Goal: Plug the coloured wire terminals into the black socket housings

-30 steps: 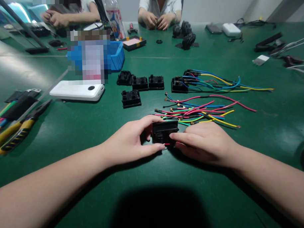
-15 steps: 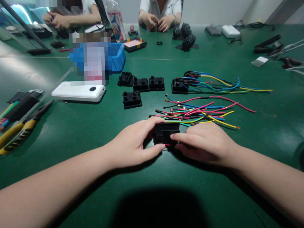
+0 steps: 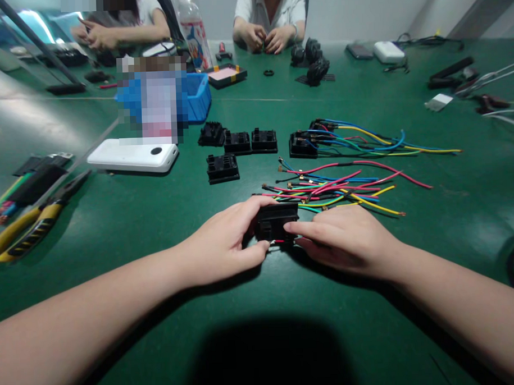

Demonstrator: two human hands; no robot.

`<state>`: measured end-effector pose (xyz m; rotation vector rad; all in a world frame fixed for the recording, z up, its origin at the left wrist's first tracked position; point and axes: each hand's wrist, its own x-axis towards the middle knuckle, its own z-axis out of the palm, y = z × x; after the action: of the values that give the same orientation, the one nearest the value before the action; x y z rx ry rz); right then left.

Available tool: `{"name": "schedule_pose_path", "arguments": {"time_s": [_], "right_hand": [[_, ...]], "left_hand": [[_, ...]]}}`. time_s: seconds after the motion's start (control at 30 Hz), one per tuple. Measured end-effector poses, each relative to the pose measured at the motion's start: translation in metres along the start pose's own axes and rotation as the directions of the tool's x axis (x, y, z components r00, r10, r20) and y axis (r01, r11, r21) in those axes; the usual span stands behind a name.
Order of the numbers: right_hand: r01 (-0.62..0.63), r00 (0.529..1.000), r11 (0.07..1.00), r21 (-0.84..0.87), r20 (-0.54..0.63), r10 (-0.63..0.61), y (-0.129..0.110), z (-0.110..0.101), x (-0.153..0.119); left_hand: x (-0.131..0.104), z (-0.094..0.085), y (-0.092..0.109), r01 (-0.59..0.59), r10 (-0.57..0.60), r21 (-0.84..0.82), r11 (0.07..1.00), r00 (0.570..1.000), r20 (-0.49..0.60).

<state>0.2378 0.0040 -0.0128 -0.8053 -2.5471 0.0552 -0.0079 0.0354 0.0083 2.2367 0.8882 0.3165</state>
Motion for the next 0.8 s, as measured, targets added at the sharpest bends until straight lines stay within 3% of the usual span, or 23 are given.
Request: {"name": "schedule_pose_path", "arguments": {"time_s": [0.17,0.37,0.8], "right_hand": [[-0.006,1.0,1.0,0.013,0.008,0.005,0.0003,-0.0001,-0.0004],[0.017,0.999,0.999,-0.041,0.029,-0.015,-0.0017,-0.003,0.0012],[0.009,1.0,1.0,0.009,0.02,-0.009,-0.001,-0.0024,0.0016]], "left_hand": [[-0.0012,0.001,0.0,-0.028,0.027,0.033,0.999,1.0,0.006],[0.0003,0.0022,-0.0024,-0.108,0.112,0.061,0.992,0.991,-0.07],[0.0007,0.0026,0.0001,-0.108,0.111,0.05,0.993,0.991,-0.071]]}}
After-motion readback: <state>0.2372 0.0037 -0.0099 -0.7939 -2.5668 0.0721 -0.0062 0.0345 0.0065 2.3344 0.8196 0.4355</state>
